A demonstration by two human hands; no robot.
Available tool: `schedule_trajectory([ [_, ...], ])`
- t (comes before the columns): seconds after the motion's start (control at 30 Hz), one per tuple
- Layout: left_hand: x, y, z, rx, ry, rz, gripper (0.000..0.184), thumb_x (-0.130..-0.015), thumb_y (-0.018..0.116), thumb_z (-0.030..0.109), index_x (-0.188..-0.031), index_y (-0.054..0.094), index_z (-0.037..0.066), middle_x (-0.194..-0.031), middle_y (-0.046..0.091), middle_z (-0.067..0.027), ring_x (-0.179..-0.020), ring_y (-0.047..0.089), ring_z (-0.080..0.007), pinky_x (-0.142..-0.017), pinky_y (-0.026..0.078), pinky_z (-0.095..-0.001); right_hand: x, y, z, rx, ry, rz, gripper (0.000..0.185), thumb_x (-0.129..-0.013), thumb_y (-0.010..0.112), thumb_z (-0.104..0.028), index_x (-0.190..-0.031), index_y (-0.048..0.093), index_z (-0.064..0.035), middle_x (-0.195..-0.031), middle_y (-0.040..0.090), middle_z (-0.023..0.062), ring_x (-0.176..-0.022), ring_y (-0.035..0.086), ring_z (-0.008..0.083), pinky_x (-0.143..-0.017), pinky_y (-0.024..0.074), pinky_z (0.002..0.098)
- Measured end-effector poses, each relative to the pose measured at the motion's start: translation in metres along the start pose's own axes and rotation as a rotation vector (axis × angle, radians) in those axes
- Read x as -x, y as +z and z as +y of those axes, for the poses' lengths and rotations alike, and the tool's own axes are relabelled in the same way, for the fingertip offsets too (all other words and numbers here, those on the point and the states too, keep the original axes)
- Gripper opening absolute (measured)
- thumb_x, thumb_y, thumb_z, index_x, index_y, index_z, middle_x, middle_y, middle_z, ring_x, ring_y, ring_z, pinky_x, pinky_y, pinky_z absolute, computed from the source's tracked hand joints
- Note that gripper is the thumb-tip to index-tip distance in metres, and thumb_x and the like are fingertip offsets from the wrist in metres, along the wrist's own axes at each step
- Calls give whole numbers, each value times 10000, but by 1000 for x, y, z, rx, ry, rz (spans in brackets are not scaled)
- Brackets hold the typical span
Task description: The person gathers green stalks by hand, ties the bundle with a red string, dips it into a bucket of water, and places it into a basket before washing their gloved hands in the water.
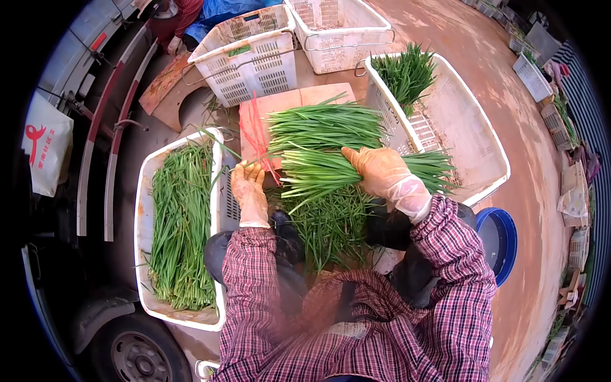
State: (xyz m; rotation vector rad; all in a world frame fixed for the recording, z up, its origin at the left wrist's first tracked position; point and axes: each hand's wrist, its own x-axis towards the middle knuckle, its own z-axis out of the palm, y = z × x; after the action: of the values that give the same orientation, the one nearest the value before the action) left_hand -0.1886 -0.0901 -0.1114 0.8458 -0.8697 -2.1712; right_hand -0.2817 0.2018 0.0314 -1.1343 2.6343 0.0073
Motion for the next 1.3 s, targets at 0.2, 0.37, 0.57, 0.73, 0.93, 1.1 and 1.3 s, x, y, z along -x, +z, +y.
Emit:
schedule_trajectory([
  [0.2,-5,-8,-8,-250,88,77,266,-1016,604,295,-1121,599,50,-885,686,-44,-803,681,-147,-668,533,-253,30,-5,41,-237,253,144,762,-754,763,-170,-1465,490,-160,-1240,675,171,-1060,680,365,-897,547,444],
  [0.37,19,8,-18,-662,179,-301,574,-901,776,297,-1337,566,-13,-1108,662,-94,-1003,610,-160,-910,495,-295,28,13,44,-234,187,318,763,-751,724,-123,-1473,480,-155,-1219,677,184,-1050,675,371,-883,543,451],
  [0.57,42,20,10,-608,299,-409,550,-874,805,402,-1254,646,38,-1124,654,-53,-1030,583,-148,-897,473,-290,3,38,33,-87,57,346,824,-728,747,-125,-1492,441,-116,-1091,665,199,-958,674,385,-820,538,477],
  [0.73,56,29,-7,-834,277,-451,616,-844,828,432,-1286,622,56,-1129,670,-64,-1025,588,-174,-909,470,-323,-12,39,5,-5,-20,314,832,-714,758,-136,-1484,446,-100,-984,639,154,-845,666,346,-738,534,458],
  [0.93,44,19,-7,-675,-22,-374,267,-843,814,241,-949,643,66,-887,595,20,-816,502,-87,-763,416,-263,-15,48,-5,28,-67,313,817,-702,766,-141,-1462,471,-86,-926,631,138,-808,659,338,-703,528,461],
  [1.1,40,12,-25,-604,35,-372,170,-858,773,179,-899,658,62,-856,614,31,-798,507,-75,-772,412,-254,-15,51,-2,7,-58,299,824,-697,781,-154,-1460,479,-80,-921,635,136,-800,657,331,-705,521,454],
  [1.3,41,11,-29,-595,16,-431,175,-868,772,192,-921,674,58,-874,635,32,-834,524,-78,-811,412,-259,-12,53,3,4,-64,304,827,-700,779,-154,-1465,476,-74,-928,640,139,-805,659,333,-704,521,456],
])
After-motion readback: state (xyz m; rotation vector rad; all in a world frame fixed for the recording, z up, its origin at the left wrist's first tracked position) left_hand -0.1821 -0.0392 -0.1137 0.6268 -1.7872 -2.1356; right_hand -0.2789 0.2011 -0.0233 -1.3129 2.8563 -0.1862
